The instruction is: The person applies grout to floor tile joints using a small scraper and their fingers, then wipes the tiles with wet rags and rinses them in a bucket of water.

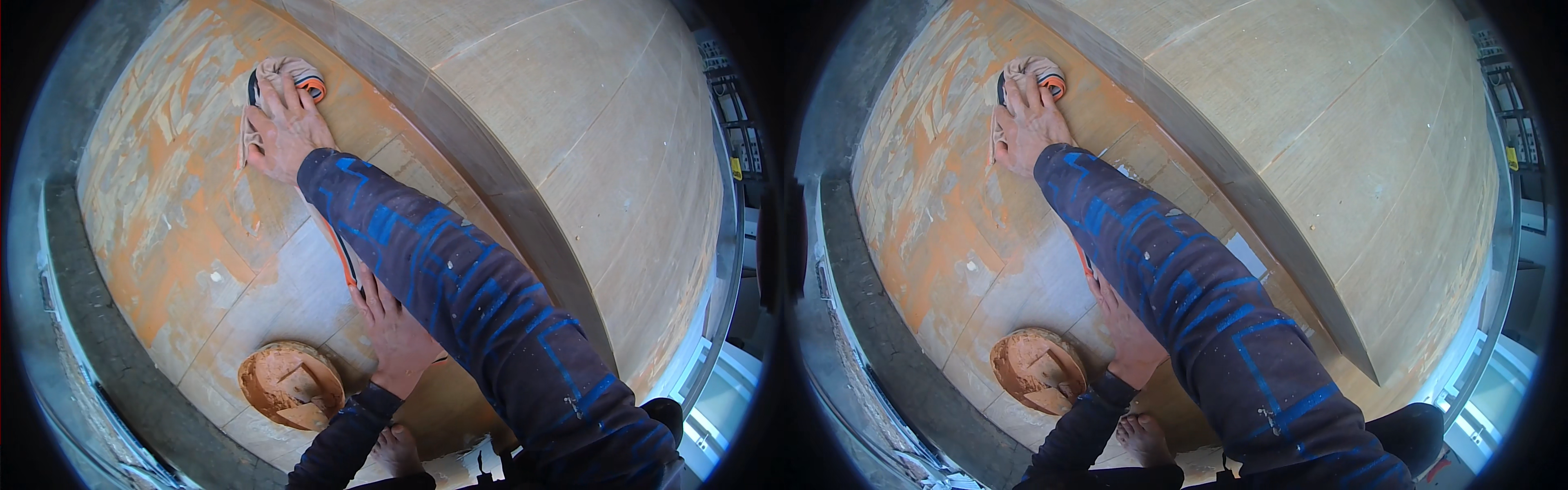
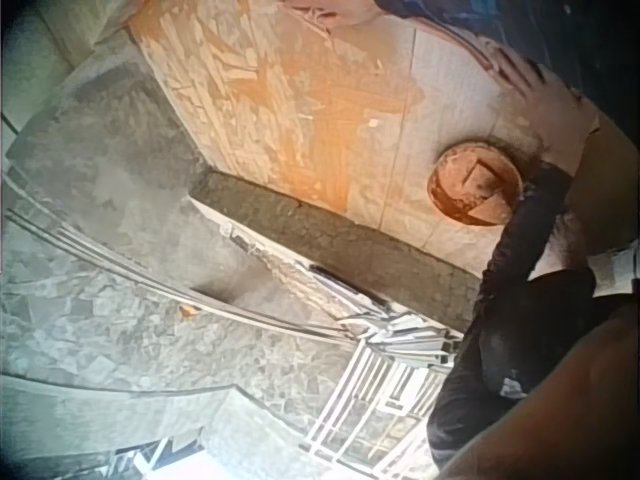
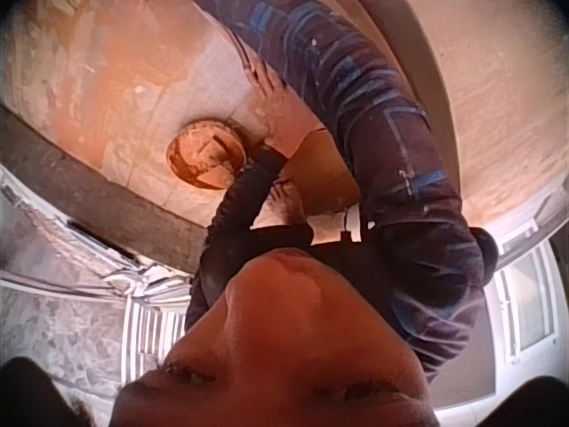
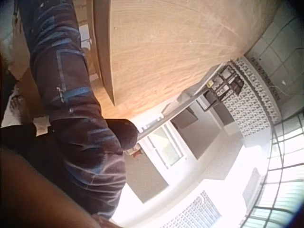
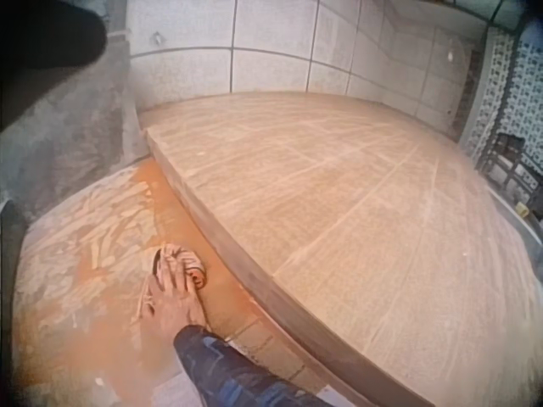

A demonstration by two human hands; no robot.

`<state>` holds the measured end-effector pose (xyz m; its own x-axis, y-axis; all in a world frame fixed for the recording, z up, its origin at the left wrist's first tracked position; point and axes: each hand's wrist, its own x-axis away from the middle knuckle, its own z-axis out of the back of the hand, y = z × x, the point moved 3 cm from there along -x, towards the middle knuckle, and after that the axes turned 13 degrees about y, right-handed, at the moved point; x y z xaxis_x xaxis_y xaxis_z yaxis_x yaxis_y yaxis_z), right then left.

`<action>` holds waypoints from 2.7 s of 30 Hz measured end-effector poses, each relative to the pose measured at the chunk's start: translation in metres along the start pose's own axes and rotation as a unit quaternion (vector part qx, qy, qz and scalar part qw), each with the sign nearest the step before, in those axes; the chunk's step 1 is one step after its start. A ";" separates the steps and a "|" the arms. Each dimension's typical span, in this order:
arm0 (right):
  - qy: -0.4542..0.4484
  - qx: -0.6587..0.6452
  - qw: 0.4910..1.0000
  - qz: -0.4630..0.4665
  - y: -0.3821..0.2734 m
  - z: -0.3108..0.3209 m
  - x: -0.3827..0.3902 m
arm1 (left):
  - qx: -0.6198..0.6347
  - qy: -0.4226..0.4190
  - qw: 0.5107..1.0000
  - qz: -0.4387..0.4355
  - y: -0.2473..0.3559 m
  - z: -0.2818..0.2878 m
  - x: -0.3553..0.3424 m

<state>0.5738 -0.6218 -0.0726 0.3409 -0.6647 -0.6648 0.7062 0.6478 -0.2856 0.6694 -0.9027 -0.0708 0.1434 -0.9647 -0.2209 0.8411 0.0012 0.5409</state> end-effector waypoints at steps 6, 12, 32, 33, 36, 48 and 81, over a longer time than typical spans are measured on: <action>0.057 0.089 0.992 -0.067 0.044 0.006 -0.042 | 0.129 0.030 0.989 0.069 0.009 0.008 -0.042; -0.010 0.105 0.990 -0.091 0.033 0.085 0.037 | 0.051 -0.093 0.991 -0.081 0.040 0.021 0.025; -0.125 0.196 0.874 -0.427 -0.044 0.569 0.460 | 0.248 -0.354 0.826 -0.363 0.142 0.066 0.308; -0.094 0.139 0.826 -0.537 -0.044 0.589 0.458 | 0.274 -0.356 0.825 -0.344 0.142 0.066 0.307; 0.001 -0.012 0.774 -0.633 -0.033 0.610 0.468 | 0.303 -0.334 0.816 -0.363 0.152 0.063 0.303; -0.154 0.057 0.779 -0.605 -0.040 0.583 0.437 | 0.298 -0.326 0.803 -0.401 0.156 0.054 0.297; -0.115 0.169 0.881 -0.426 -0.053 0.522 0.479 | 0.261 -0.394 0.798 -0.374 0.155 0.047 0.293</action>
<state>1.0236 -1.1691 -0.0156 -0.3135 -0.9391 -0.1406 0.8978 -0.2449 -0.3661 0.8174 -1.1972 -0.0140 -0.8425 -0.5101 -0.1730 0.1763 -0.5647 0.8063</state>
